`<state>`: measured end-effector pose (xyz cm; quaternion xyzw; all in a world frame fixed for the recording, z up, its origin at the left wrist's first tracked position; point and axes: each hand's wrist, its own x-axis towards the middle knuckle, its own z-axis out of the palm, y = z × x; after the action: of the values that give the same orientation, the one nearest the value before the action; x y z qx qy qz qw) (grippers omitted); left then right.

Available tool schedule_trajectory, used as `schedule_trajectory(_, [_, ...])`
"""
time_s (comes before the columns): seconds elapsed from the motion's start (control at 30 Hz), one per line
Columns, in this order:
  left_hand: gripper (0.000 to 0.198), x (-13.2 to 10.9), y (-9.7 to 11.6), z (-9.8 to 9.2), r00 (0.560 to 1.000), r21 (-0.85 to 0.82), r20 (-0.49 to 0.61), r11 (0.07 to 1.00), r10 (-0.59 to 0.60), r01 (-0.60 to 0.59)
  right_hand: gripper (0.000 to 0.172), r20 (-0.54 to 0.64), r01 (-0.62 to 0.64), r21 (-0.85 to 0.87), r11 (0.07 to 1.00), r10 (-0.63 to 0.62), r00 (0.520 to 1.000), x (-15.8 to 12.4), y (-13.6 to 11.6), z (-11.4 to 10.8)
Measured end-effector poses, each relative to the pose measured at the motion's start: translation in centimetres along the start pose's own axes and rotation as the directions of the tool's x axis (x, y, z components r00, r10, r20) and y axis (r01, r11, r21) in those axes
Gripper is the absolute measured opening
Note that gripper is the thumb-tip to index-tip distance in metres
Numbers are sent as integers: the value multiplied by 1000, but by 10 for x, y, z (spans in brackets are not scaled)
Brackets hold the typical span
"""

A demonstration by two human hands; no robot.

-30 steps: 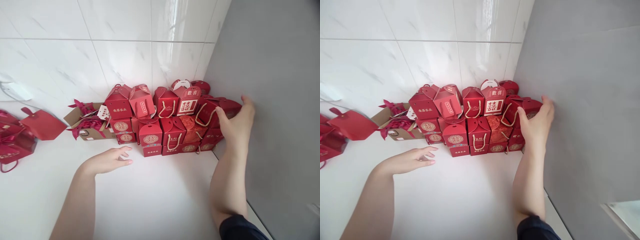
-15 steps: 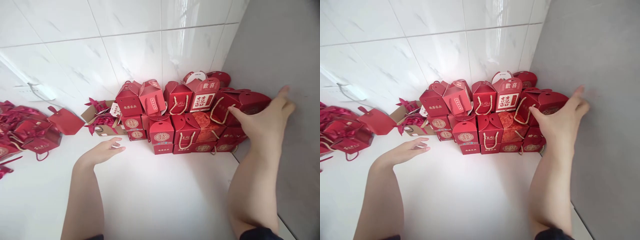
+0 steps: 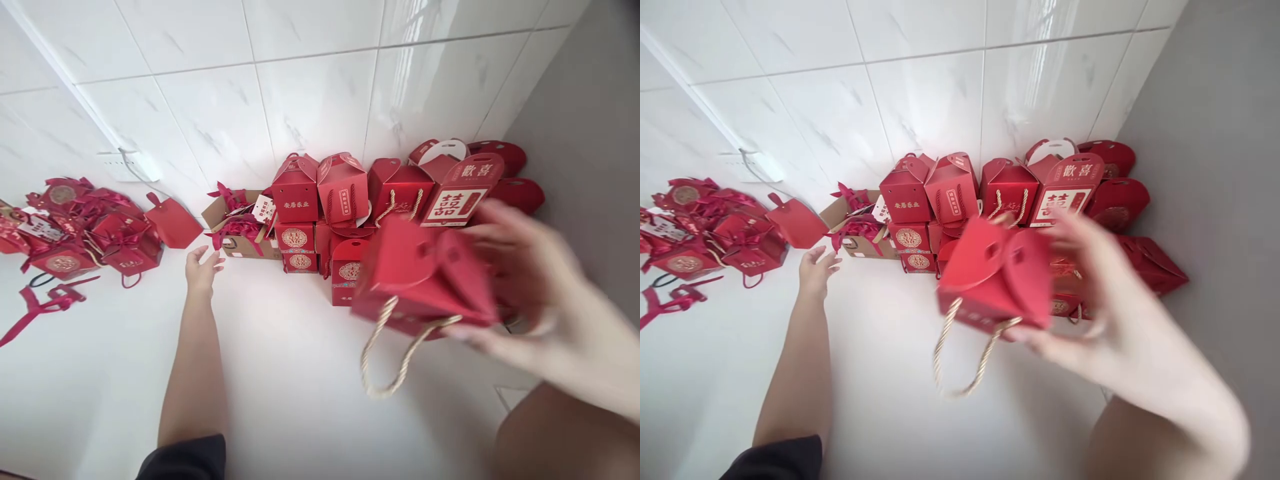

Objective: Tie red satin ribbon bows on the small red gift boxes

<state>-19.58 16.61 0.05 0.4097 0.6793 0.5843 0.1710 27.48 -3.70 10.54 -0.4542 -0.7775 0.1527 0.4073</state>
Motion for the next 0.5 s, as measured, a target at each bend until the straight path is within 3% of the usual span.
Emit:
schedule_trajectory(0.07, [40, 0, -6, 5, 1000, -44, 10, 999, -23, 24, 93, 157, -34, 40, 999, 27, 987, 15, -5, 27])
schedule_trajectory(0.17, [41, -3, -11, 10, 997, -115, 64, 992, -35, 42, 93, 430, -128, 114, 985, 67, 900, 28, -9, 71])
schedule_trajectory(0.27, [42, -4, -13, 14, 992, -211, 124, 976, -22, 48, 94, 588, -141, 90, 986, 61, 806, 28, -8, 97])
schedule_trajectory(0.37, [37, -3, -15, 17, 991, -315, 132, 947, -17, 58, 83, 673, -85, -23, 996, 78, 736, 24, -3, 97])
schedule_trajectory(0.5, [27, 0, -19, 17, 994, -411, 97, 907, -58, 93, 60, 661, -77, -153, 985, 160, 733, 22, -1, 80])
